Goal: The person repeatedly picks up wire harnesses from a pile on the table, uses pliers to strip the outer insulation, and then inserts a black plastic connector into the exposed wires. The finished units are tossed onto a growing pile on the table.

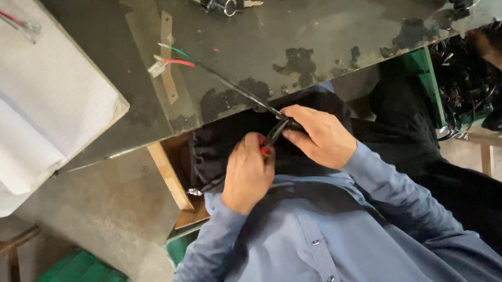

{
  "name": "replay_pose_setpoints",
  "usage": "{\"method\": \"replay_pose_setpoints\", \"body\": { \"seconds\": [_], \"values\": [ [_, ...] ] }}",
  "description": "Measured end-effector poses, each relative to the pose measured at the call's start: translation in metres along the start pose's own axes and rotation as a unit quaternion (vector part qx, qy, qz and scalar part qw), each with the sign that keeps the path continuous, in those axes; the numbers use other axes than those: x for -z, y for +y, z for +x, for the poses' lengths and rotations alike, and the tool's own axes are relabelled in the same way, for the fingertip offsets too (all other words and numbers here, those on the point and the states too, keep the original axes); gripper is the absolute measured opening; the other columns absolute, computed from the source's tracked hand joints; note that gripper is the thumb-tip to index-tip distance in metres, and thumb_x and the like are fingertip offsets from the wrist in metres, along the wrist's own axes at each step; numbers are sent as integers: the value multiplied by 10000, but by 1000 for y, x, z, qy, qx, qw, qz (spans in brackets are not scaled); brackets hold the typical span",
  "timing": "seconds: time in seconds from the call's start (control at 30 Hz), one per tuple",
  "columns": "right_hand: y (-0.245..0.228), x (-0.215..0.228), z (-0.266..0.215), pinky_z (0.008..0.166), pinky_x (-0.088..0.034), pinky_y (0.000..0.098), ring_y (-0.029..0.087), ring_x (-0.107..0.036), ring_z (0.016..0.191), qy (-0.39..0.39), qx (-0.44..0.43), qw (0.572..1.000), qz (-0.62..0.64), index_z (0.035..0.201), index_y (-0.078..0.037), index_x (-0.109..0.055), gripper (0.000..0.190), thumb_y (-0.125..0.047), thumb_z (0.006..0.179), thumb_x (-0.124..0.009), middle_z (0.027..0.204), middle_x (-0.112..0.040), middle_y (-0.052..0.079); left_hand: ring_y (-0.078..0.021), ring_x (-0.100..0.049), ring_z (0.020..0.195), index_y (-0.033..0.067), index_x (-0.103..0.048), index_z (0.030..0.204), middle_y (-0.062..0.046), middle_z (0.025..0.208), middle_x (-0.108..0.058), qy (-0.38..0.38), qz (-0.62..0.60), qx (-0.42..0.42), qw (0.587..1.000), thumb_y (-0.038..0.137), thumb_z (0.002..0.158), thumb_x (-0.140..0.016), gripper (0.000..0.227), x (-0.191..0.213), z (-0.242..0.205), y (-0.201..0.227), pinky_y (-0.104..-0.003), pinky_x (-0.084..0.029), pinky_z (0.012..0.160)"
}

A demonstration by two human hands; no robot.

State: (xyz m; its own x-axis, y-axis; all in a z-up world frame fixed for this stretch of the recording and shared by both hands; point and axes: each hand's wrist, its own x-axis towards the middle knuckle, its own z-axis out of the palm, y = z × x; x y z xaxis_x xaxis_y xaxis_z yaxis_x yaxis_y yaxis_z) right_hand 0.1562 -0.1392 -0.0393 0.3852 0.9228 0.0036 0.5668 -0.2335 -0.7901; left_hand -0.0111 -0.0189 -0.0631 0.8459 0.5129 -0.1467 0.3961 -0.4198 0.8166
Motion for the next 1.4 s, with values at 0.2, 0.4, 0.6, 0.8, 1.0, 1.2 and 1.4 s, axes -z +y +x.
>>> {"method": "replay_pose_setpoints", "body": {
  "seconds": [0.2,0.4,0.6,0.8,1.0,1.2,1.4],
  "values": [
    [-23,14,12,780,-550,414,347,-711,917,-65,-62,992,89,1266,-40,-581,324,-151,970,-653,998,-695,147,-449,-626,880,-10,-542,1029,-248,902,-653,23,-21,-21,999,102,892,-662,214,-9,3,-4,-517,-484,769],
    [-37,-4,-2,599,-512,452,367,-676,715,16,-104,973,-204,1280,-95,-609,372,-129,916,-677,939,-663,159,-428,-651,870,3,-560,1036,-222,892,-670,-33,-32,54,997,171,928,-677,232,-4,-2,-1,-483,-514,751],
    [-30,-6,-1,662,-525,441,391,-677,823,87,-29,982,-162,1243,-2,-555,387,-125,904,-693,1045,-682,202,-418,-651,910,18,-593,1097,-204,973,-666,63,-22,-27,997,159,912,-686,251,-9,7,9,-477,-516,787],
    [-57,55,8,661,-525,393,347,-706,784,-121,-44,990,65,1154,-11,-599,336,-197,897,-712,833,-697,154,-402,-634,912,32,-572,1105,-155,964,-609,30,-84,-122,989,68,831,-729,317,26,20,39,-495,-507,839],
    [-68,71,-9,677,-541,373,305,-711,753,-179,-28,972,148,1217,-14,-579,374,-183,907,-701,838,-683,134,-389,-604,1031,39,-514,1139,-160,1063,-593,75,-43,-358,930,11,847,-751,377,43,41,29,-474,-509,954],
    [-35,-2,1,638,-493,456,399,-663,801,30,-86,976,-196,1119,-44,-607,315,-246,900,-708,948,-674,173,-401,-627,905,35,-567,1090,-192,939,-629,14,-51,-45,998,110,908,-734,258,-6,6,-2,-468,-499,790],
    [15,20,12,764,-547,442,340,-685,885,-93,13,995,43,1039,-61,-678,285,-256,840,-737,948,-673,135,-412,-633,807,45,-574,1004,-179,828,-642,-14,-23,-6,1000,196,857,-742,269,10,8,4,-481,-497,685]
  ]
}}
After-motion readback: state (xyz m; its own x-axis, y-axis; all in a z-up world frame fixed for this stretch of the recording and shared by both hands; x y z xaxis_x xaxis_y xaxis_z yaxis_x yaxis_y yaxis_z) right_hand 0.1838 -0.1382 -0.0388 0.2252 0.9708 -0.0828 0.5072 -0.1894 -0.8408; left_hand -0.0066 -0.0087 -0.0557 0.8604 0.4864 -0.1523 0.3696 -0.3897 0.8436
